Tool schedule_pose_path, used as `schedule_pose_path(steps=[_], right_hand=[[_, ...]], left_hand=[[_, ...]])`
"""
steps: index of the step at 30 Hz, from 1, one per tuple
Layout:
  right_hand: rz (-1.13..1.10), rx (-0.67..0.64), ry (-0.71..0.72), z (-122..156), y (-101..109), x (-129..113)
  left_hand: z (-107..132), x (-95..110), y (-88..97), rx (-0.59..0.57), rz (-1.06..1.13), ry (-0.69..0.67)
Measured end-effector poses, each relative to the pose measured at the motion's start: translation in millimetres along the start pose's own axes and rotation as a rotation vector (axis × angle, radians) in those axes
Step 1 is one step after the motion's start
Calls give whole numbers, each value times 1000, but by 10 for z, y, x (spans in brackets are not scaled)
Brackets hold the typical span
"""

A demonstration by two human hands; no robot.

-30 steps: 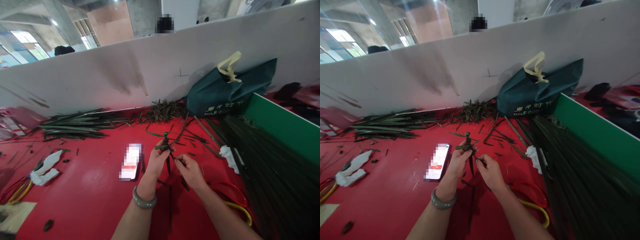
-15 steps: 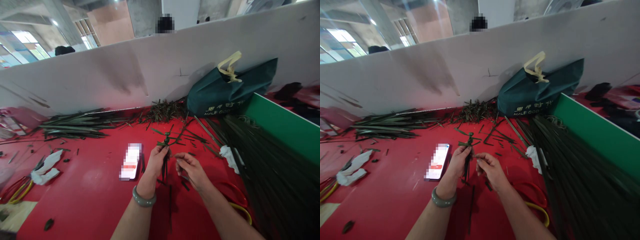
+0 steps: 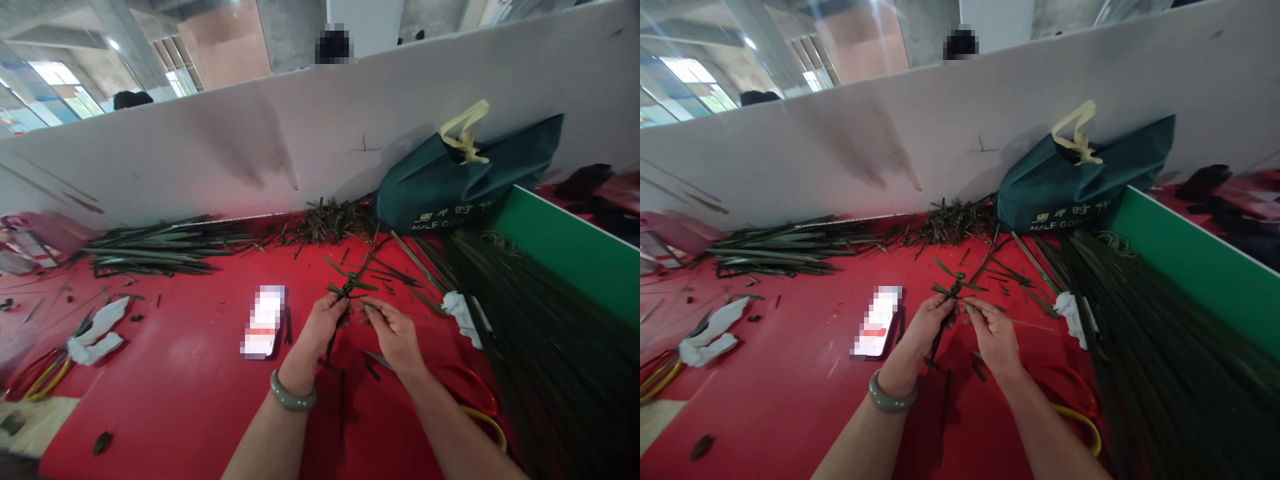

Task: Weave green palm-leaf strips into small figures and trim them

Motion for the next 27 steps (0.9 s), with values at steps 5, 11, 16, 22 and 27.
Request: schedule_pose_path(steps=[5,11,16,22,27], right_hand=[[284,21,356,-18,10,-83],[358,31,411,-53,37,-99],[372,16,419,-69,24,-73],[367,47,274,-95,69,-65],[316,43,174,-116,81,-19]], left_hand=[[6,-48,-38,-30,-38,25],[16,-109,-100,-80,-79,29],[38,-84,-123,-100,-90,6],[73,-37,-146,-155,-150,-26],[58,-81,-142,-132,-179,-33]])
Point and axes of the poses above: each hand's wrist, its own z-axis away from the middle knuckle, its own y-axis out of the back of the hand, x = y × z, the point moved 5 cm from there along -z, towards the middle knuckle, and after that the axes turned 12 degrees about x, right-handed, at the moved point
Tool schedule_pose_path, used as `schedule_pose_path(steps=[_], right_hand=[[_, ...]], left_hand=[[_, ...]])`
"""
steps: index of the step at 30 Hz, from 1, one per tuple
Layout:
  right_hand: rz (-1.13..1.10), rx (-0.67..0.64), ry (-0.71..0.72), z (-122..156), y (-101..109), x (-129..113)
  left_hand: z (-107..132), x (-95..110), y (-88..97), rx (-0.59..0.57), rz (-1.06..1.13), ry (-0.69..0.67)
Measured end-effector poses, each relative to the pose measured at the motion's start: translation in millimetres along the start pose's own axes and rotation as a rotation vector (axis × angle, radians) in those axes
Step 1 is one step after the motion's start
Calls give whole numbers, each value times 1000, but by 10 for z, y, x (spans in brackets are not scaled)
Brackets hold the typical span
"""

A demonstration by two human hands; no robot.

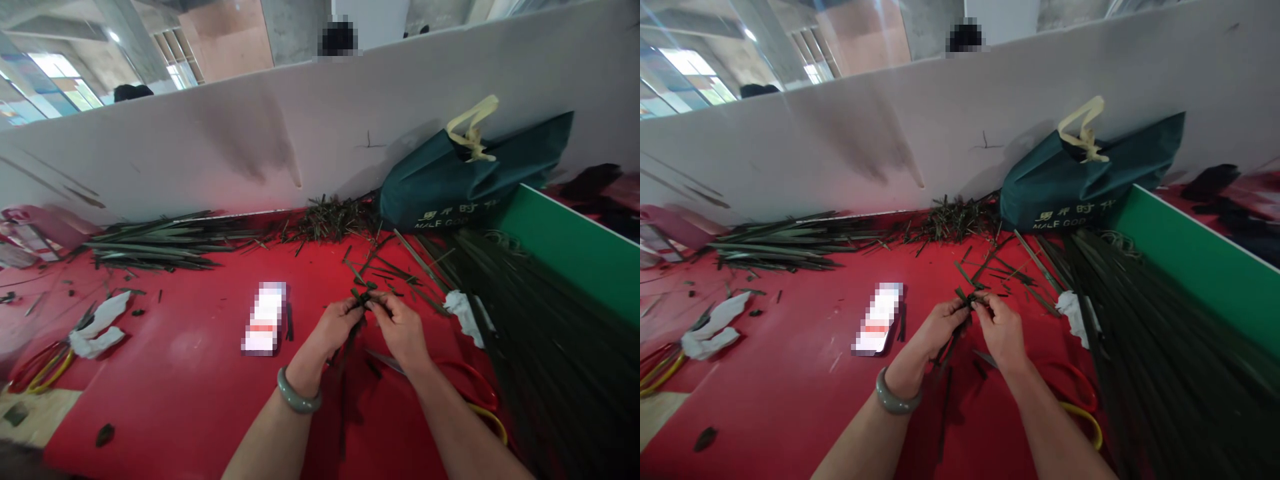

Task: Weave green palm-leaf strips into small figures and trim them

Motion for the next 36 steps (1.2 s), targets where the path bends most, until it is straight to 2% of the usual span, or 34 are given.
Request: schedule_pose_path(steps=[4,8,17,30,36], right_hand=[[-63,4,-58,-8,-14,52],[-39,8,-54,-13,-15,56],[23,15,-64,-14,-10,85],[62,32,14,-9,17,10],[31,25,-4,-9,32,6]], left_hand=[[-8,38,-12,9,-87,-108],[0,86,-20,12,-184,-202],[12,100,-27,43,-273,-207],[12,81,-67,86,-224,-202],[-1,59,-61,95,-208,-171]])
Point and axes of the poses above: each hand's wrist, its own z-axis away from the middle knuckle, its own y-axis out of the back of the hand, x = y × z, the point moved 5 cm from there along -z, towards the middle knuckle, and after that the axes turned 12 degrees about x, right-handed, at the moved point
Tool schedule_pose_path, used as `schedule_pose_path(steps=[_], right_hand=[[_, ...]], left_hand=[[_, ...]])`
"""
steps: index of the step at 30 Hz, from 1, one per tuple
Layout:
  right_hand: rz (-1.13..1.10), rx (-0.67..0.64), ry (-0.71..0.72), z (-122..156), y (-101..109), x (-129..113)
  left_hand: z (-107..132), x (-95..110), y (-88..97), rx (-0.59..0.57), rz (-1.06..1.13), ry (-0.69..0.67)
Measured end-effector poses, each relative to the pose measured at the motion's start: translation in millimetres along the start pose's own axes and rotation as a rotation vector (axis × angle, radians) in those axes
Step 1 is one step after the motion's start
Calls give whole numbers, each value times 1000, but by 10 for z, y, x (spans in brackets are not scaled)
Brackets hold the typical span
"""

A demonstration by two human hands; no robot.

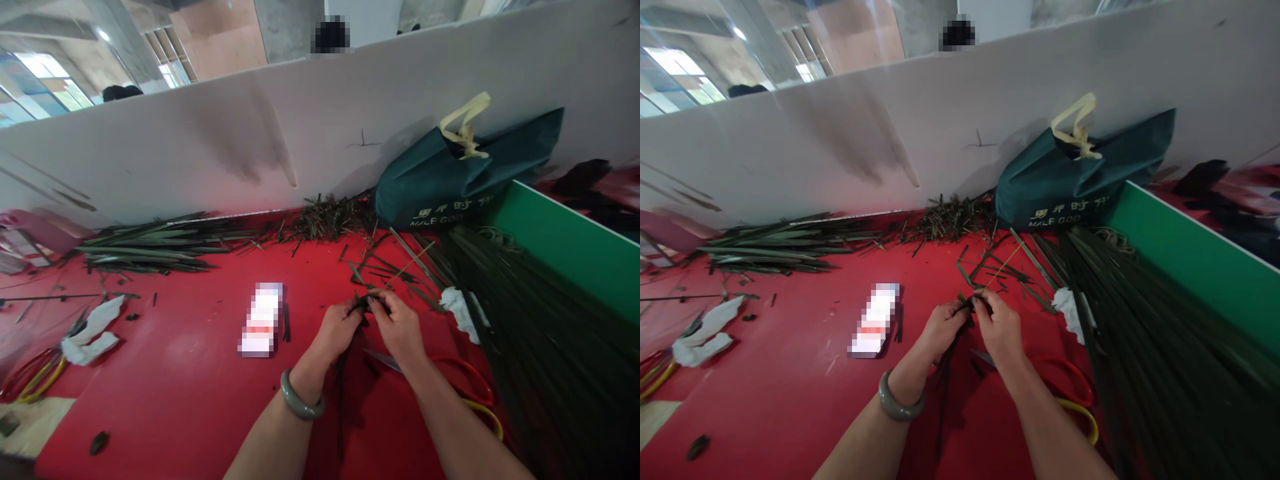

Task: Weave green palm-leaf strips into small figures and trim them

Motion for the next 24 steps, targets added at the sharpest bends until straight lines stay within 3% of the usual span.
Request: schedule_pose_path(steps=[8,17,24], right_hand=[[-3,45,-34,-32,62,-1],[1,81,13,-52,108,-16],[42,77,35,-63,103,-5]], left_hand=[[34,-65,-58,-38,110,195],[13,-206,-72,-13,113,148],[32,-153,-70,-9,111,149]])
Point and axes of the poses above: each hand's wrist, its own z-axis away from the middle knuckle, its own y-axis out of the back of the hand, x = y × z, the point moved 5 cm from there along -z, towards the middle knuckle, and after that the axes turned 12 degrees about x, right-handed, at the moved point
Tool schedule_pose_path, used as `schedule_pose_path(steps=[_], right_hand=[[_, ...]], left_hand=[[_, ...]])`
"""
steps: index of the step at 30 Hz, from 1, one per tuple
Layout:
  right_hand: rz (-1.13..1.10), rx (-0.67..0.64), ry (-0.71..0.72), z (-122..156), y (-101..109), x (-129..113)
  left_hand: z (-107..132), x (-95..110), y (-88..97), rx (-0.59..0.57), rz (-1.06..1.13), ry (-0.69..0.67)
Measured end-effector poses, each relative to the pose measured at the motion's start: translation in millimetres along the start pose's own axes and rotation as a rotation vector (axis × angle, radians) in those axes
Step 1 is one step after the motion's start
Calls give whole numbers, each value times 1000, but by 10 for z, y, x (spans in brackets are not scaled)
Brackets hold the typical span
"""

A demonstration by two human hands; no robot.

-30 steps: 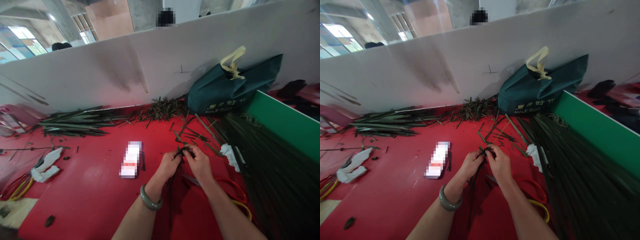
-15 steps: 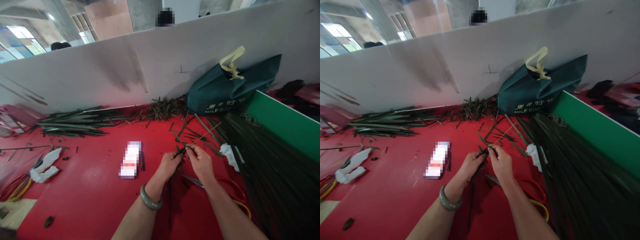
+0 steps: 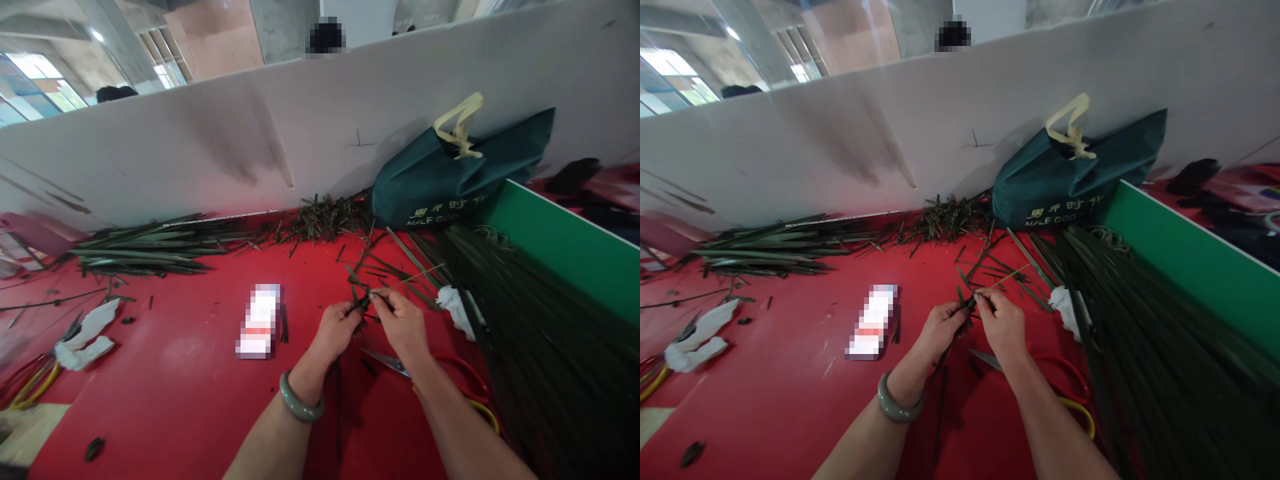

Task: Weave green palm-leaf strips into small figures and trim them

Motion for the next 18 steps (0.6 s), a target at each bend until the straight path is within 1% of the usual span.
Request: schedule_pose_path(steps=[5,11,15,18], right_hand=[[27,-5,-5,-17,9,-4],[-41,12,-102,-43,37,76],[-3,41,-93,-72,52,111],[1,30,-82,-84,45,109]], left_hand=[[5,19,-6,-3,-1,5],[16,32,-1,-12,7,29],[27,33,-17,-24,31,11],[32,48,-23,-31,24,-13]])
Point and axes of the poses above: each hand's wrist, its own z-axis away from the middle knuckle, its own y-axis out of the back of the hand, x = y × z, the point moved 5 cm from there along -z, towards the middle knuckle, and after that the axes turned 12 degrees about x, right-handed, at the moved point
